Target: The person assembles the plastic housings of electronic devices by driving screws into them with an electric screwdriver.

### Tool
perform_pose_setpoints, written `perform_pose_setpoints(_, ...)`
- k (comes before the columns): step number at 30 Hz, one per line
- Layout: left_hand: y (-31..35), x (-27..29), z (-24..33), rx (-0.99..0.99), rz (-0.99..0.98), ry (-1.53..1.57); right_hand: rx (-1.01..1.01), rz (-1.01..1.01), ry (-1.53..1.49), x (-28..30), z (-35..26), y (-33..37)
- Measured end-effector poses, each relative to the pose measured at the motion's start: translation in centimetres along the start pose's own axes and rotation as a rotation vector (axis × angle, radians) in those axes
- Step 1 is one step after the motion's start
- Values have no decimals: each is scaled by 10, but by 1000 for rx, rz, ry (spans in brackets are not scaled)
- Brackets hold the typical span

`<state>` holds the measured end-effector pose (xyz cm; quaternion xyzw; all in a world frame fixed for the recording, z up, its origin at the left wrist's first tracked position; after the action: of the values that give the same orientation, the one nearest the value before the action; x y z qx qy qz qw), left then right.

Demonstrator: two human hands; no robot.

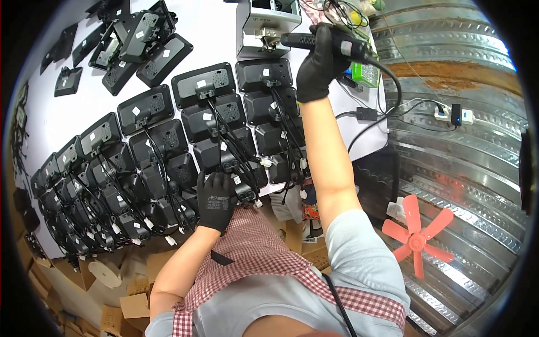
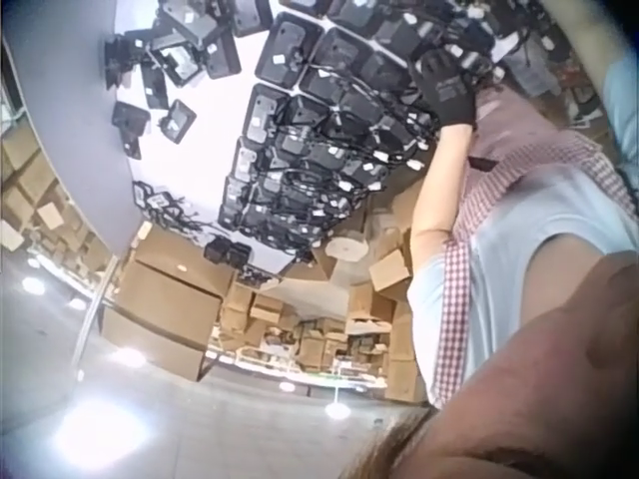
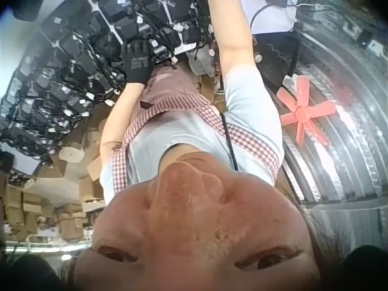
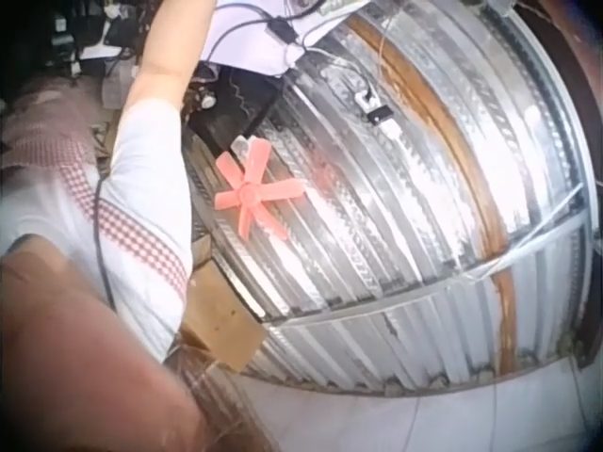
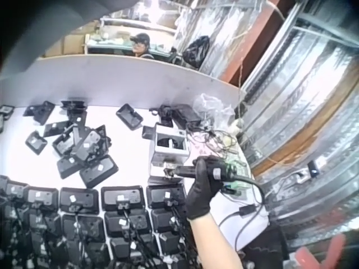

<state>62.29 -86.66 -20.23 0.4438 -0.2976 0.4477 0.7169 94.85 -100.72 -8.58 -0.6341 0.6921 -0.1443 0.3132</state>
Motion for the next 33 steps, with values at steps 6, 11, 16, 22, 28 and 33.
perform_pose_setpoints(6,5,-9,-4,2,47,-30,-31,-447,335,-25,13,2)
perform_pose_setpoints(11,7,-11,-2,2,57,-21,-183,-545,358,-34,25,1)
perform_pose_setpoints(16,8,-1,2,4,100,-26,-485,-553,187,27,-47,53)
perform_pose_setpoints(22,4,0,4,24,77,-100,-896,-514,-95,87,-143,190)
perform_pose_setpoints(28,5,-3,6,38,79,-81,-686,-479,-19,83,-165,230)
perform_pose_setpoints(33,7,-4,8,32,121,-97,-579,-434,-75,87,-162,239)
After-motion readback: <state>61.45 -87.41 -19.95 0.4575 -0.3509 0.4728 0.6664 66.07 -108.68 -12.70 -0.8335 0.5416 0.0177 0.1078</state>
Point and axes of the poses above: each hand's wrist, its own y-axis away from the middle knuckle, its own x-axis out of the back of the hand, z = x × y, the point moved 6 cm from there along -y, towards the middle knuckle, and after that the axes turned 10 degrees about -z, right-handed, at the moved point
